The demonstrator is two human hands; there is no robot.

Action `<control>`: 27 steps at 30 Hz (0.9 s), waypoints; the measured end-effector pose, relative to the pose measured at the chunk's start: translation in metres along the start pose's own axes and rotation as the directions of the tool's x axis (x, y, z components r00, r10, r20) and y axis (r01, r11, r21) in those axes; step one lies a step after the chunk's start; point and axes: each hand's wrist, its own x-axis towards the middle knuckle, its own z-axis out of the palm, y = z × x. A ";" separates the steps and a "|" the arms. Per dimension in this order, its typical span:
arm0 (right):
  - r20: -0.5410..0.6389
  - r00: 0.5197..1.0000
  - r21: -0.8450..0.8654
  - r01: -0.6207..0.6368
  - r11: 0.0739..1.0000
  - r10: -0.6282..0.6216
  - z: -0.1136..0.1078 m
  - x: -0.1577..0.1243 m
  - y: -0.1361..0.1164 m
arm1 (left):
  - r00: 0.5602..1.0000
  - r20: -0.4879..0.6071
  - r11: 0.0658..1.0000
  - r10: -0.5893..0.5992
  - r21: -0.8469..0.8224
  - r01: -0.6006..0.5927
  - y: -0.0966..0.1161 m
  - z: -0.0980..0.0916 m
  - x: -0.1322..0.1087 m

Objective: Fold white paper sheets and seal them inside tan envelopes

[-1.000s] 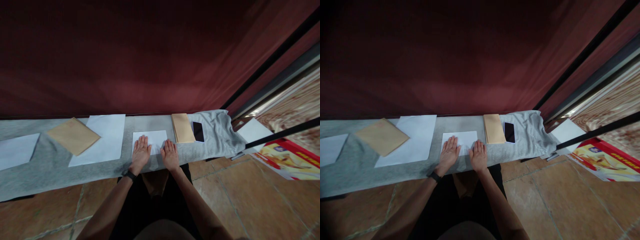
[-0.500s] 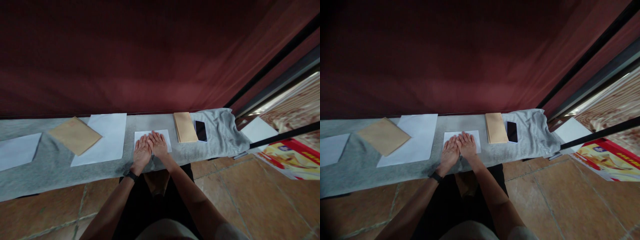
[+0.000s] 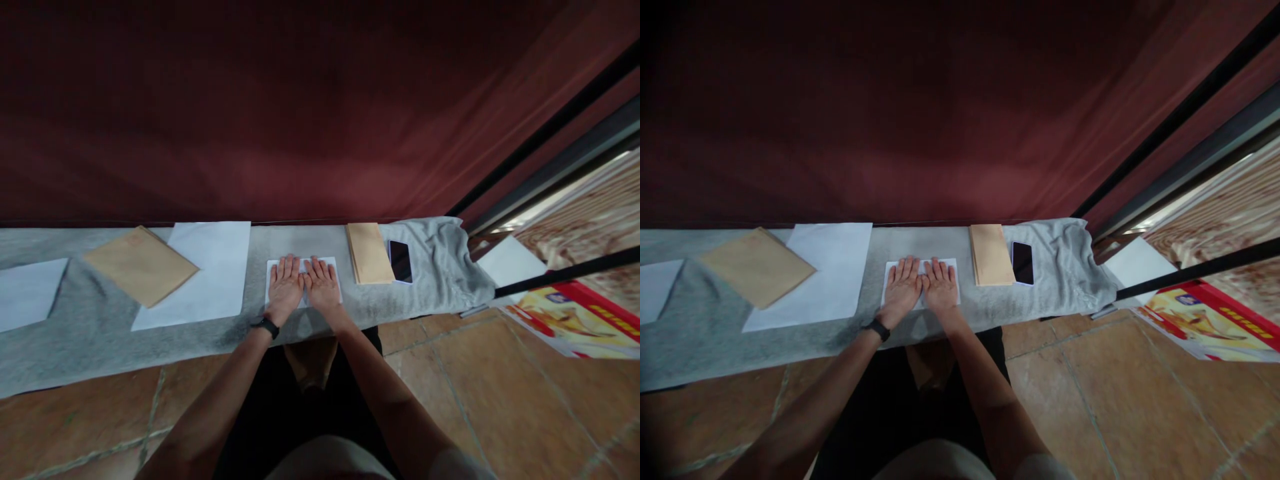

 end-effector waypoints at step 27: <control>0.055 0.991 0.061 0.118 0.991 -0.122 0.008 0.023 -0.018 | 0.991 -0.087 0.995 -0.102 0.015 0.104 -0.020 0.003 -0.007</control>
